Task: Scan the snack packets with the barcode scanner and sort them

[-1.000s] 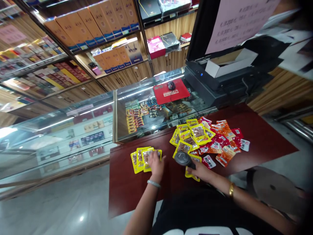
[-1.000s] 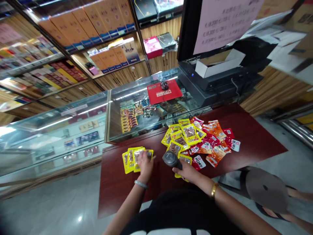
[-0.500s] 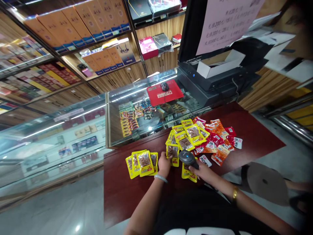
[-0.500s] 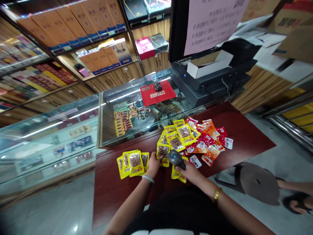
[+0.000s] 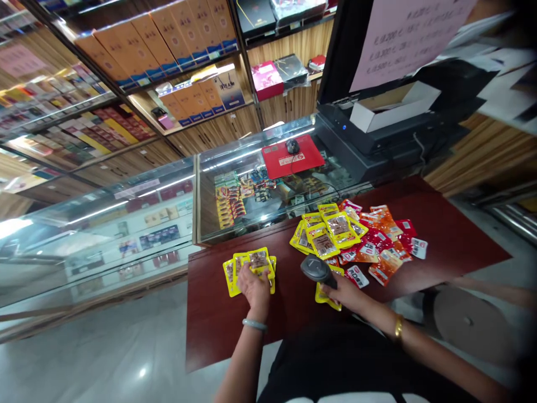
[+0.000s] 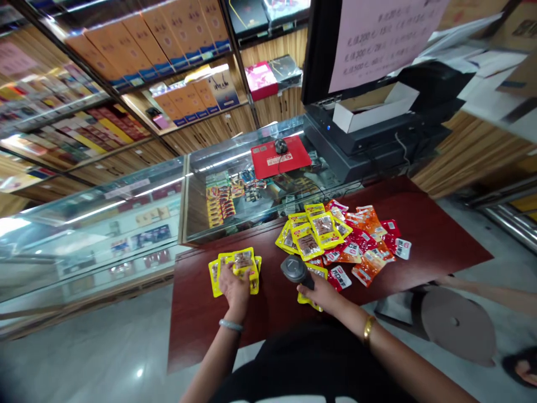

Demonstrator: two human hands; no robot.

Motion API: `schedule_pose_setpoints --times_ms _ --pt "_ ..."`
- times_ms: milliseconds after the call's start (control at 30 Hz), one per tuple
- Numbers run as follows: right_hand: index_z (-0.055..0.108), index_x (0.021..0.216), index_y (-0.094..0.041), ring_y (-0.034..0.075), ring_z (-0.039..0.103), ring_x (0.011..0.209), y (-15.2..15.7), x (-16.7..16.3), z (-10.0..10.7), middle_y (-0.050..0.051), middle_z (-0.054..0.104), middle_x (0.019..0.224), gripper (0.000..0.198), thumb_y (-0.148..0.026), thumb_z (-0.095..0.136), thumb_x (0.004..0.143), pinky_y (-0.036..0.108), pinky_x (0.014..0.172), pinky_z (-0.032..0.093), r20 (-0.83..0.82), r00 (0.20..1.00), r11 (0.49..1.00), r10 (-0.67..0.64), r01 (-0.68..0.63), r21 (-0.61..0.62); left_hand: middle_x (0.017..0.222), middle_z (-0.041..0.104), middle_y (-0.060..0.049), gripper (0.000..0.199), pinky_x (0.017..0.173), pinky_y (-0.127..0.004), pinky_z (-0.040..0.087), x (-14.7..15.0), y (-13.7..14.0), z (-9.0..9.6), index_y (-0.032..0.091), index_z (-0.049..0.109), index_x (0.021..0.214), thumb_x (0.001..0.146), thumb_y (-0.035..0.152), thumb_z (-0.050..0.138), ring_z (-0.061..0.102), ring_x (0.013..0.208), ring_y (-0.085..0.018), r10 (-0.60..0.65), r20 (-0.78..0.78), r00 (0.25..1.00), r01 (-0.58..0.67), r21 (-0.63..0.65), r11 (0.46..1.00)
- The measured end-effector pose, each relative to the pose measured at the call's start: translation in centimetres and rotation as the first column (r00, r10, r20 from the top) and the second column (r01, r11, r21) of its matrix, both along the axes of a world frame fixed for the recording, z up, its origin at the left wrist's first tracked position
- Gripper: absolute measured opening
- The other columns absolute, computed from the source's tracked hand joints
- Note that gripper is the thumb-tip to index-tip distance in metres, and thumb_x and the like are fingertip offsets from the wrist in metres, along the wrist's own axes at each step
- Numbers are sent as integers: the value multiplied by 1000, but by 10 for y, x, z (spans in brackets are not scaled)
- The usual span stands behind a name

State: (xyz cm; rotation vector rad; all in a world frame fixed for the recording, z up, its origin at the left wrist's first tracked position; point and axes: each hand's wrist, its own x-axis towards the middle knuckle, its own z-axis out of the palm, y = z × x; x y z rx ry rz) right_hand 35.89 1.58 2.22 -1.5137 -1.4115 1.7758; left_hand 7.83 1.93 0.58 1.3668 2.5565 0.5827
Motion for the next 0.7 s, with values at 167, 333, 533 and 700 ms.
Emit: schedule_pose_setpoints --times_ms 167,333,533,700 --pt "62 104 -20 16 57 50 -5 14 -1 0 65 67 58 -69 65 74 27 48 45 64 995 997 -74 72 26 120 60 -13 57 100 -41 38 81 -7 -10 19 56 122 78 54 66 51 115 -29 -571 154 807 591 -187 785" --pt "61 107 -20 16 55 46 -8 28 9 -1 62 61 59 -68 66 74 27 46 42 94 990 994 -109 108 15 136 50 -17 78 106 -44 31 143 -2 -23 16 46 138 75 56 67 42 126 -33 -673 211 709 696 -363 619" --pt "55 101 -20 12 46 37 -17 35 7 -8 52 51 58 -69 65 73 25 42 36 119 979 984 -167 172 -40 119 61 -14 42 99 -41 37 151 5 -24 17 60 108 78 45 70 51 119 -31 -611 267 745 663 -398 634" --pt "53 106 -19 13 46 36 -16 37 8 -10 47 45 59 -68 61 75 25 42 36 122 981 986 -153 160 -52 99 70 -9 38 77 -30 46 112 9 -32 19 51 108 81 38 69 66 90 -22 -238 504 830 439 -327 837"
